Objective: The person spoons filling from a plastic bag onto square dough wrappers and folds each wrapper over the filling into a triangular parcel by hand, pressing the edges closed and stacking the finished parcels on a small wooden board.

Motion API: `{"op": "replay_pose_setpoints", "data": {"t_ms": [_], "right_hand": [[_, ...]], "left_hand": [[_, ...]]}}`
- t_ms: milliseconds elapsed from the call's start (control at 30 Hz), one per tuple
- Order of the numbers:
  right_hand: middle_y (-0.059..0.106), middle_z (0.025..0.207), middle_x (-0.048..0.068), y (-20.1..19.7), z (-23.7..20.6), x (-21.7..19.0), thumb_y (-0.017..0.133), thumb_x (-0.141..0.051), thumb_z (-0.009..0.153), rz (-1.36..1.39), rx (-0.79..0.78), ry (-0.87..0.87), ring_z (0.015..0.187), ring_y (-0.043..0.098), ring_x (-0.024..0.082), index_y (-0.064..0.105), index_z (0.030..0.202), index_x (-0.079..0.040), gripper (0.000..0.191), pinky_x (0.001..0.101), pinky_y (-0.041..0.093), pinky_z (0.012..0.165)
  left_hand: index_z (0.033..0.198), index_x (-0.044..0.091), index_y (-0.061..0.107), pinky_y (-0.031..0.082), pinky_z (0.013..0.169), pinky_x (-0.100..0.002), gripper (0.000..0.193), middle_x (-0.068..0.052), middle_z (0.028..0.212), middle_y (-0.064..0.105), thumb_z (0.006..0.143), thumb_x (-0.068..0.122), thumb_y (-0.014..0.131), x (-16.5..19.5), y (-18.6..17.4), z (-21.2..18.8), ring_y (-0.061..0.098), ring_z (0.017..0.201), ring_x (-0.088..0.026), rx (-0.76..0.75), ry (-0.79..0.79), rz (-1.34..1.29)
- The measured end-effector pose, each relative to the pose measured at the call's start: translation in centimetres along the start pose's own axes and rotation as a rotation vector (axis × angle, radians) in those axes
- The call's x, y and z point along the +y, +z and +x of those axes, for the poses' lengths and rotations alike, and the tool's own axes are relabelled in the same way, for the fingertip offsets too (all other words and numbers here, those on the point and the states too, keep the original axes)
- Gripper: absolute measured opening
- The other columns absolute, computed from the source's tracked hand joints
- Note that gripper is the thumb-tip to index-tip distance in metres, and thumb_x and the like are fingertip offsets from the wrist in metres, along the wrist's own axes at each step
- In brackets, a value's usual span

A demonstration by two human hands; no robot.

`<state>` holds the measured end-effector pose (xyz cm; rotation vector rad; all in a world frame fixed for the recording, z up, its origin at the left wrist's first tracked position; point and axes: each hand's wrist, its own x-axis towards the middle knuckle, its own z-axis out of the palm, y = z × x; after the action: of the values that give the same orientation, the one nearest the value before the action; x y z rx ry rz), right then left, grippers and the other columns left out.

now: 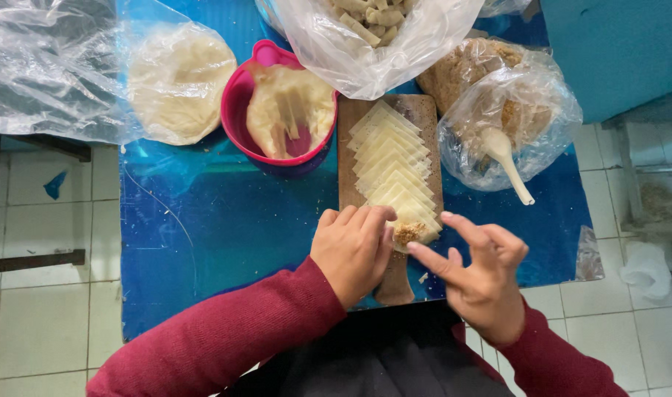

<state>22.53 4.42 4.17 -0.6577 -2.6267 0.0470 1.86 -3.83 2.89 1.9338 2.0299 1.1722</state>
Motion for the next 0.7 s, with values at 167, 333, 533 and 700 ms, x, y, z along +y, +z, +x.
{"op": "replay_pose_setpoints", "data": {"t_ms": [167,333,533,700], "right_hand": [[0.053,0.145,0.000,1.0,0.6,-0.9,0.061,0.012,0.076,-0.083,-0.029,-0.161,0.114,0.046,0.025,0.076,0.125,-0.037,0.071,0.0404,0.029,0.098],[0.052,0.148,-0.001,0.6,0.0,-0.4,0.058,0.013,0.079,0.011,-0.029,-0.074,0.116,0.042,0.026,0.075,0.122,-0.036,0.068,0.0386,0.030,0.101],[0.052,0.147,0.000,0.7,-0.4,-0.6,0.058,0.014,0.077,0.019,-0.060,-0.038,0.114,0.042,0.025,0.077,0.121,-0.034,0.069,0.0388,0.029,0.099],[0.052,0.147,-0.001,0.7,-0.1,-1.1,0.058,0.015,0.074,0.044,-0.054,-0.089,0.116,0.044,0.023,0.077,0.119,-0.035,0.070,0.0381,0.029,0.100]], "left_hand": [[0.111,0.010,0.061,0.041,0.074,-0.040,0.026,-0.005,0.092,0.066,0.086,0.010,0.066,-0.2,0.0,-0.1,0.062,0.083,-0.026,-0.028,-0.007,-0.008],[0.113,0.010,0.060,0.042,0.075,-0.040,0.028,-0.004,0.094,0.066,0.085,0.009,0.066,-0.2,0.1,-0.1,0.063,0.085,-0.025,0.000,-0.003,-0.018],[0.112,0.010,0.061,0.042,0.075,-0.040,0.030,-0.005,0.091,0.066,0.083,0.008,0.066,-0.2,0.1,-0.1,0.063,0.084,-0.025,-0.016,-0.006,-0.010],[0.113,0.011,0.061,0.041,0.075,-0.040,0.028,-0.004,0.091,0.066,0.085,0.008,0.066,-0.3,0.2,-0.1,0.063,0.084,-0.025,-0.006,-0.012,-0.009]]}}
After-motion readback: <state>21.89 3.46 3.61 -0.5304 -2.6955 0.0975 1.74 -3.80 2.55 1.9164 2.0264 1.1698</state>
